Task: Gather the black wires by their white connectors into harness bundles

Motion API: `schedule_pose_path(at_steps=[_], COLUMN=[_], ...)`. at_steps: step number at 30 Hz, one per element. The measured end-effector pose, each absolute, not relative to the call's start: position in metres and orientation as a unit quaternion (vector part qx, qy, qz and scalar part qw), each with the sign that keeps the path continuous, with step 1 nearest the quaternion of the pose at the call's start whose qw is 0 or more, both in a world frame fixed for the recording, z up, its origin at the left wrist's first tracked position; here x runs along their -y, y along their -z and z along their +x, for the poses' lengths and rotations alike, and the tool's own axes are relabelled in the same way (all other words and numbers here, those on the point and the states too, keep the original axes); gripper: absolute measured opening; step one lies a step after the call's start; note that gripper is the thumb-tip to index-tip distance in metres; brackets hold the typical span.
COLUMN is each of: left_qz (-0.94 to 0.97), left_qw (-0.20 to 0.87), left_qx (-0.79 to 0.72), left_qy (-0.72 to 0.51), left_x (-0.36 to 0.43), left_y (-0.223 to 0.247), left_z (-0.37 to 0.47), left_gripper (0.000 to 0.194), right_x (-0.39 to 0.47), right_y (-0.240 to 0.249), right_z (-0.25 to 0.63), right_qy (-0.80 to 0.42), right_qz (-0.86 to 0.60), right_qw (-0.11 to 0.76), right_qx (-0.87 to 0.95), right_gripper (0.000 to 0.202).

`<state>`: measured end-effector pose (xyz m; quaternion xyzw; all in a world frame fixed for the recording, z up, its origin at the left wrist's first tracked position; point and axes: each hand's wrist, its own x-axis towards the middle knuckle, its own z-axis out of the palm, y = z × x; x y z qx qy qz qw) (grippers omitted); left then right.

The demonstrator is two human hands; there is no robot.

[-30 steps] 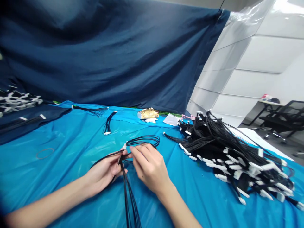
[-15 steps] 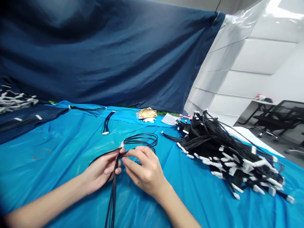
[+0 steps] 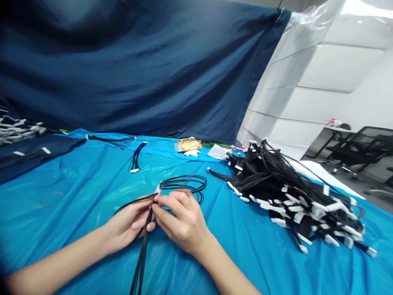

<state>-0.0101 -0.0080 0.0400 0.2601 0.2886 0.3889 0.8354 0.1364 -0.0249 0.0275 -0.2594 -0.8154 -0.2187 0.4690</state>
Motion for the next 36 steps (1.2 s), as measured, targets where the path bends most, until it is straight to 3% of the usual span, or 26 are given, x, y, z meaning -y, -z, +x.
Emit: schedule_pose_path(at_steps=[16, 36], left_qz=[0.233, 0.204], left_qw=[0.874, 0.89], left_qx=[-0.297, -0.279], left_qy=[-0.306, -0.298], left_x=[0.006, 0.01], left_y=[-0.042, -0.049], left_z=[-0.015, -0.013], left_gripper=[0.029, 0.039], right_x=[0.024, 0.025], right_y=[-0.027, -0.028], right_z=[0.139, 0.139], right_qy=[0.217, 0.23], right_qz=[-0.247, -0.239], right_qw=[0.501, 0.503], right_qx=[0.801, 0.798], right_gripper=[0.021, 0.019])
